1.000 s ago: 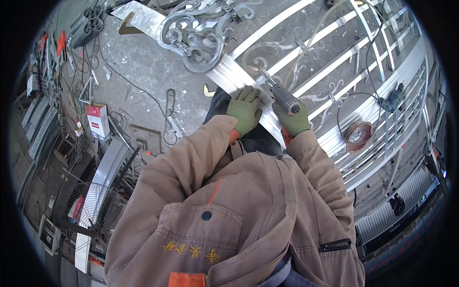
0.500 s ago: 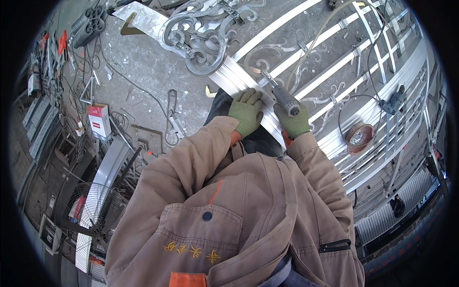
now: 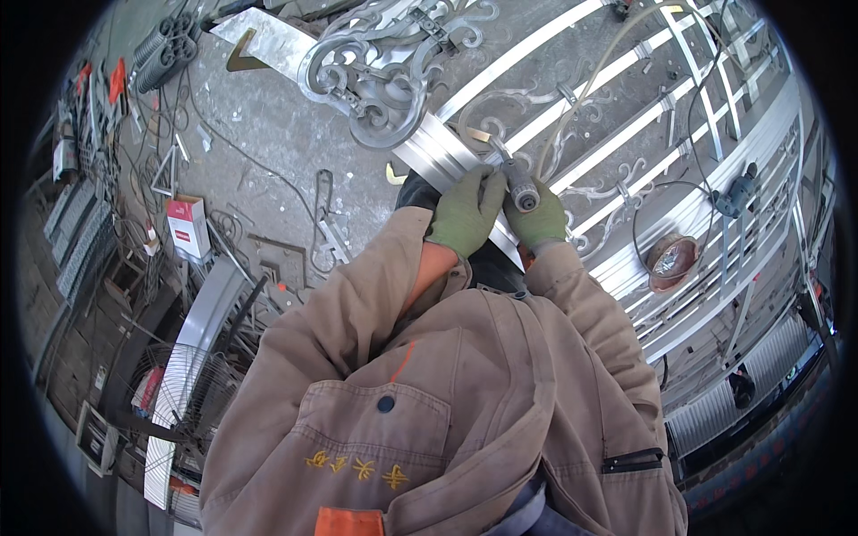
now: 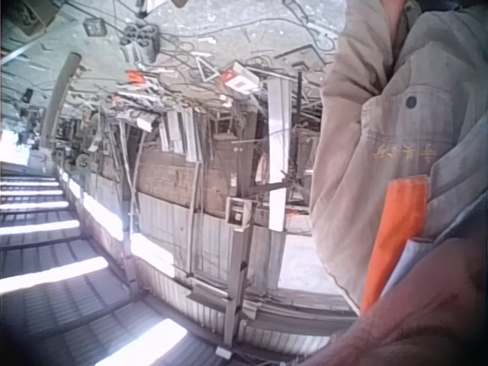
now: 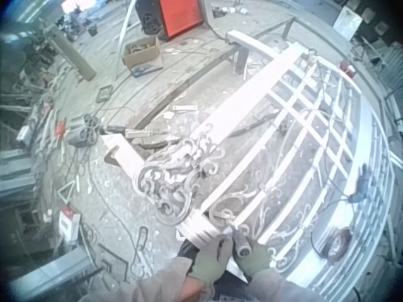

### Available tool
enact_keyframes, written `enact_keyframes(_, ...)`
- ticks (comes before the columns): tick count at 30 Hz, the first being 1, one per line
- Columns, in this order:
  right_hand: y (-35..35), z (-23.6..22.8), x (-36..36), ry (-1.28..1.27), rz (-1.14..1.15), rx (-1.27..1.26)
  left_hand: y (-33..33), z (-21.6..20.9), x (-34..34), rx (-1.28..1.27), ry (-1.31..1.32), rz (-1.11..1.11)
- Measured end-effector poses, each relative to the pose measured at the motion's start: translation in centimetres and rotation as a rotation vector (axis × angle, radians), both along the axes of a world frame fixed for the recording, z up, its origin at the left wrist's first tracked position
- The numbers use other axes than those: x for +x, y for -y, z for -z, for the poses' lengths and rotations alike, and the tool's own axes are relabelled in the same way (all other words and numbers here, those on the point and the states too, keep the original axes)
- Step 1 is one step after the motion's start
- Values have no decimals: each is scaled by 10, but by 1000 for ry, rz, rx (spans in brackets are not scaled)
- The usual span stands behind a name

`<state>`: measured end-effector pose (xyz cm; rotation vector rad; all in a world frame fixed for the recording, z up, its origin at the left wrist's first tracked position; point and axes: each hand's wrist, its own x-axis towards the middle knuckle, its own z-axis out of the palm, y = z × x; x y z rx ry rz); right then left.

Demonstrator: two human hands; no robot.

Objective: The person assembles a metal gate by attaching ornate metal pieces to a frame using a pneumatic rivet gun and an angle grinder. They position the decorative elements, secure them with rivets, and grind the surfaces to smooth them.

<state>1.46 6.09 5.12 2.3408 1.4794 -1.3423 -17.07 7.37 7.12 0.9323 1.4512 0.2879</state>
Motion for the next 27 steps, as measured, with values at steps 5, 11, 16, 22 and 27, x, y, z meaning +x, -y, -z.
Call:
enact_keyframes(5, 9, -1, 1, 0, -31, 109, -42, -57, 38, 788, -78, -36)
enact_keyframes(11, 15, 21, 14, -168, -93, 93, -45, -14, 66, 448, -77, 171)
enact_keyframes(16, 14, 23, 15, -254, -98, 80, -51, -16, 67, 397, -9, 169)
enact_keyframes(22, 45, 85, 35, -289, 59, 89, -58, -23, 66, 370, -9, 238)
enact_keyframes(27, 4, 16, 20, -263, -90, -15, -59, -20, 64, 346, 12, 248)
